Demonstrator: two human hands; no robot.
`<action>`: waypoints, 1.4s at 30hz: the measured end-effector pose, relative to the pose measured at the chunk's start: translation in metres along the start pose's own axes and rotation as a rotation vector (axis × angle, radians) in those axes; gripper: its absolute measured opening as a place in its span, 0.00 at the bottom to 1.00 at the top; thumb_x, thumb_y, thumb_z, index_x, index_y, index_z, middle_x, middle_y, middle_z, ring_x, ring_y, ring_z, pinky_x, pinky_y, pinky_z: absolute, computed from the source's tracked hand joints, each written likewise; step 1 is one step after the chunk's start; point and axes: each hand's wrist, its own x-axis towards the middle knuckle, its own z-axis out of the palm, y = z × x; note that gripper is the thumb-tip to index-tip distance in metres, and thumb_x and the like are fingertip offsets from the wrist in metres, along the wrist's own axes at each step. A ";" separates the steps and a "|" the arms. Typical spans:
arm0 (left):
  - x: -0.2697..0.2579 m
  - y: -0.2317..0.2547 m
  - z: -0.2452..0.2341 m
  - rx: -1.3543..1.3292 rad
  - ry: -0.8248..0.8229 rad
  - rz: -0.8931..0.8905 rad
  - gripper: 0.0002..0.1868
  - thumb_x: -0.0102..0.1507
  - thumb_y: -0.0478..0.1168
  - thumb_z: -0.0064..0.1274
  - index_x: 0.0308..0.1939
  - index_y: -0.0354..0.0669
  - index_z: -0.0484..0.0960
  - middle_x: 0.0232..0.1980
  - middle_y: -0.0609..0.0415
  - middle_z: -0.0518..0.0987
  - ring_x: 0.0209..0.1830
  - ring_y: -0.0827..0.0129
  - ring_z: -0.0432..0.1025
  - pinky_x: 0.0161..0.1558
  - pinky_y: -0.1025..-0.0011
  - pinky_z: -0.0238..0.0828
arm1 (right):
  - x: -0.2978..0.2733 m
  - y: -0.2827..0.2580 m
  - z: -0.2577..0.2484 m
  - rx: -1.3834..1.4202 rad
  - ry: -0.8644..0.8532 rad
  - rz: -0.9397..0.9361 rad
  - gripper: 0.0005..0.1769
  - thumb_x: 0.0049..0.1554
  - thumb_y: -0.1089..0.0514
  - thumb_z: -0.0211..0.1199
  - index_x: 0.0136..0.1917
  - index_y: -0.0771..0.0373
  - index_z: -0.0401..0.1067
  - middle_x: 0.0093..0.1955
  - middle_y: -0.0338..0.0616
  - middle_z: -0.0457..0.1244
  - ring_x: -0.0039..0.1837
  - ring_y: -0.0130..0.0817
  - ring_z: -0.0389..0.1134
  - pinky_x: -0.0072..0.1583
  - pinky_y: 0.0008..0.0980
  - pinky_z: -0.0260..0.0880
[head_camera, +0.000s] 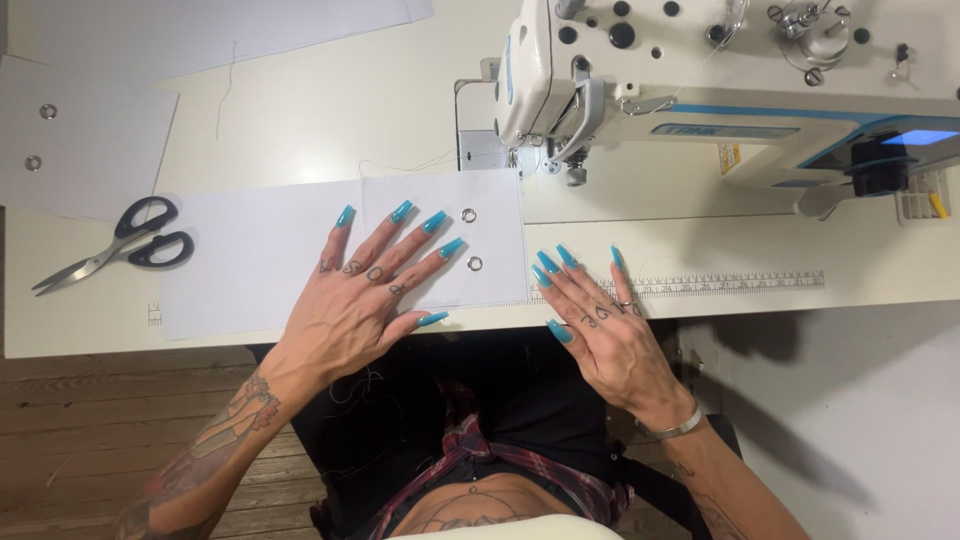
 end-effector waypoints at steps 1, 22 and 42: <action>0.000 0.001 0.000 -0.003 -0.004 0.000 0.31 0.58 0.64 0.23 0.64 0.70 0.49 0.69 0.66 0.47 0.69 0.66 0.40 0.62 0.51 0.32 | -0.001 0.001 0.001 -0.022 0.004 -0.011 0.25 0.57 0.44 0.36 0.65 0.51 0.55 0.67 0.36 0.50 0.69 0.34 0.46 0.68 0.47 0.30; 0.002 0.013 -0.011 0.038 -0.006 -0.034 0.28 0.60 0.60 0.23 0.64 0.69 0.50 0.69 0.68 0.47 0.69 0.68 0.38 0.63 0.54 0.33 | -0.001 0.003 0.004 -0.132 0.021 -0.078 0.24 0.57 0.44 0.34 0.66 0.47 0.53 0.69 0.30 0.46 0.70 0.32 0.43 0.68 0.47 0.28; 0.005 0.008 -0.011 -0.009 -0.083 -0.031 0.28 0.60 0.61 0.20 0.64 0.69 0.49 0.69 0.67 0.46 0.69 0.68 0.38 0.63 0.54 0.31 | 0.001 0.000 0.002 -0.219 0.001 -0.132 0.25 0.57 0.41 0.32 0.66 0.44 0.53 0.69 0.27 0.46 0.71 0.33 0.41 0.68 0.49 0.27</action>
